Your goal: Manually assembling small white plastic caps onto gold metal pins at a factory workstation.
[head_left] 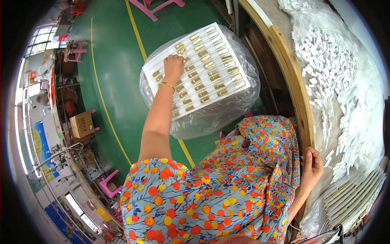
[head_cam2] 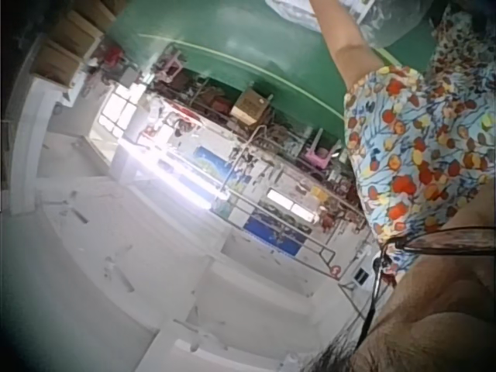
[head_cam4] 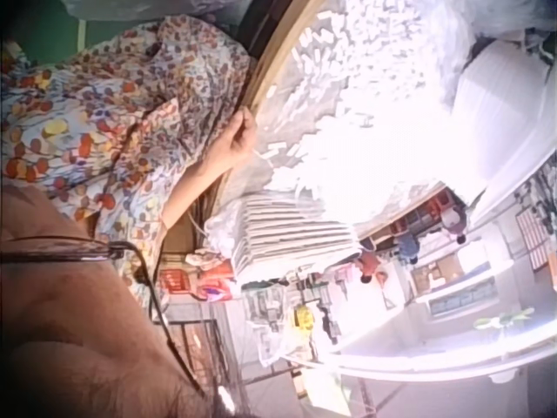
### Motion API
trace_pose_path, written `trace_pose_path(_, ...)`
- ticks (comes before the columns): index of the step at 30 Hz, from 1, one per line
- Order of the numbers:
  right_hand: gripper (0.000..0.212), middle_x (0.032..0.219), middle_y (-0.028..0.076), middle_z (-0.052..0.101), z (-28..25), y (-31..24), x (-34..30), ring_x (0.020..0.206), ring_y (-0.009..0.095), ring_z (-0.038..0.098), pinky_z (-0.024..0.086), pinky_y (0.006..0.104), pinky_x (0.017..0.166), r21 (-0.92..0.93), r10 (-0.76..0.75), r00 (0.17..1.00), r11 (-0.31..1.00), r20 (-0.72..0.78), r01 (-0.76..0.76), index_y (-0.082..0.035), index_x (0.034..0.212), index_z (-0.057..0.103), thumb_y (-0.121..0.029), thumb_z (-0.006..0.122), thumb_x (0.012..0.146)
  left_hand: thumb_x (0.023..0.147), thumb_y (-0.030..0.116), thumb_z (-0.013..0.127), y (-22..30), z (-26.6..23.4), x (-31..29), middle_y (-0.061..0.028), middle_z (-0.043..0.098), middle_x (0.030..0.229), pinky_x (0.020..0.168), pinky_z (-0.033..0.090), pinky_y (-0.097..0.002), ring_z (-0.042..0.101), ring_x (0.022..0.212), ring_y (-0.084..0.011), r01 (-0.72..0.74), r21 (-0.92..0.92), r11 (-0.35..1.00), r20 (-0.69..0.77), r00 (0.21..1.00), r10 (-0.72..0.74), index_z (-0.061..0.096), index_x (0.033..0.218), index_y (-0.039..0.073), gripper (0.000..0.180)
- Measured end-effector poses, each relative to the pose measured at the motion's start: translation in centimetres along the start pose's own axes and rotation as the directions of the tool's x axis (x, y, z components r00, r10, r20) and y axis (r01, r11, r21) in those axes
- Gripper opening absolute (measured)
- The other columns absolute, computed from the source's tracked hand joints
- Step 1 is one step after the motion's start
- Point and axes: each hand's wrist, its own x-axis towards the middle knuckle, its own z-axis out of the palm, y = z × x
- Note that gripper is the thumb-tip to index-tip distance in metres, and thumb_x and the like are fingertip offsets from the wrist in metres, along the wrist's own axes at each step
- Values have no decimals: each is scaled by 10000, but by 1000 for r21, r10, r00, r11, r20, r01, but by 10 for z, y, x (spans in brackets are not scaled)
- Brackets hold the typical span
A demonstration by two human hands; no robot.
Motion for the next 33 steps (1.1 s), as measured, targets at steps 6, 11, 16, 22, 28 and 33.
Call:
trace_pose_path(6,127,885,-3,610,0,2,0,690,50,530,420,177,600,2,-12,1000,1000,11,12,-23,975,623,-102,576,888,741,102,609,4,-2,4,-45,630,842,803,393,-384,550,900,-232,-19,271,962,172,985,-30,674,816,106,99)
trace_pose_path(11,131,885,-13,612,-2,1,-1,695,42,513,405,174,619,-24,-13,1000,1000,23,14,-27,974,627,-115,576,892,734,110,616,7,-5,3,-67,646,834,772,428,-375,581,862,-237,-18,130,991,124,992,2,674,814,94,100)
trace_pose_path(16,126,889,13,611,-7,4,1,688,61,552,434,186,574,-52,-25,999,998,21,26,-17,981,614,-87,569,887,779,152,582,-23,-13,15,-128,659,806,683,483,-397,618,766,-300,290,-307,906,36,955,-294,688,856,88,146)
trace_pose_path(22,119,864,4,601,0,0,-1,680,57,540,429,185,562,-36,-38,999,999,5,38,-14,973,617,-79,570,885,764,181,599,-38,-13,41,-151,654,805,699,491,-393,621,759,-311,217,-282,935,100,975,-196,684,844,75,158)
trace_pose_path(28,110,832,-2,589,-1,1,-1,678,54,527,422,186,567,-82,-49,998,995,34,51,-14,962,619,-75,572,883,727,142,614,-18,-5,44,-101,656,855,719,495,-377,612,817,-277,142,17,990,228,963,-142,672,856,84,153)
trace_pose_path(33,109,827,-5,584,-5,2,0,678,53,519,417,185,582,-77,-36,999,996,1,36,-13,959,620,-76,577,881,752,95,543,-18,-20,41,-110,650,892,748,490,-389,609,871,-278,54,79,995,318,945,-77,677,849,108,166)
